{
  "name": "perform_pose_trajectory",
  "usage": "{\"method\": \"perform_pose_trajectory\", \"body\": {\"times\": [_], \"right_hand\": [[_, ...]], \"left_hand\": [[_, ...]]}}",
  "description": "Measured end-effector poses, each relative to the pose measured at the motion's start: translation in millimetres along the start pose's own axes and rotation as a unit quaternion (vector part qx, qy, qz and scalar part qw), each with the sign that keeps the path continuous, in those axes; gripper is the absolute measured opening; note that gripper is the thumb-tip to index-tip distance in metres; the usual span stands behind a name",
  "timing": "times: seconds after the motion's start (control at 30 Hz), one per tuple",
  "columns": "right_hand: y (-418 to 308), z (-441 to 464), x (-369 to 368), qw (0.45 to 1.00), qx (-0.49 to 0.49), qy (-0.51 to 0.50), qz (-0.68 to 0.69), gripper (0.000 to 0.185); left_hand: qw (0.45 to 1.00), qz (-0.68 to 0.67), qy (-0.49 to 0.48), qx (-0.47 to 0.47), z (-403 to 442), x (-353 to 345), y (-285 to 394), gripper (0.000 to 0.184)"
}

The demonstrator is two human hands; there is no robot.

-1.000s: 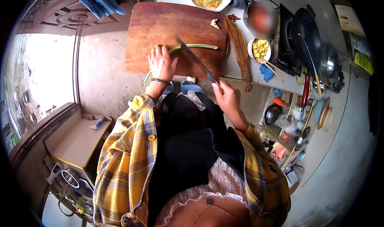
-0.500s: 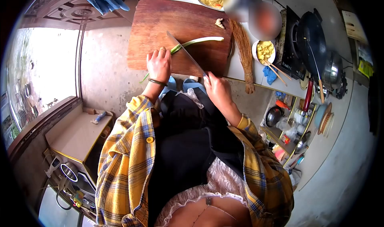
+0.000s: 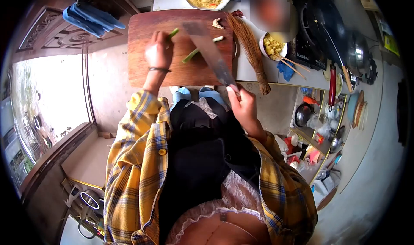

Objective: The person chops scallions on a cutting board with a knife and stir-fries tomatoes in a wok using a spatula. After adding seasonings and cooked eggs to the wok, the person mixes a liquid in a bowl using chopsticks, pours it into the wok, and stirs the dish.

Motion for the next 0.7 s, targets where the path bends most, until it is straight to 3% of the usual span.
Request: {"method": "perform_pose_trajectory", "body": {"times": [0.13,0.17,0.4,0.53,0.7], "right_hand": [[5.8,4.1,31.2,0.999,-0.039,0.026,0.000,0.017],[13.0,4.1,34.2,0.998,-0.012,0.058,-0.001,0.017],[51.1,-2.5,51.3,0.997,-0.054,0.052,-0.036,0.017],[59.0,3.8,47.2,0.997,-0.019,0.035,-0.070,0.015],[40.9,13.4,30.9,0.990,0.029,-0.043,-0.132,0.017]], "left_hand": [[0.995,-0.031,-0.049,-0.077,8.7,-65.8,50.5,0.009],[0.995,-0.038,-0.063,-0.061,5.1,-81.0,56.5,0.013],[0.986,-0.052,-0.062,-0.143,-29.2,-51.3,79.5,0.032],[0.980,-0.053,-0.095,-0.165,-54.2,-53.8,60.3,0.043],[0.992,-0.043,-0.111,-0.033,-69.2,-11.2,64.0,0.063]]}}
Point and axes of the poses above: each hand's wrist, its own z-axis towards the middle knuckle, its own x-axis out of the back of the hand, y = z × x, the point moved 2 cm from there along z, towards the middle knuckle, and after that the axes turned 1 degree about -x, right-handed, at the moved point
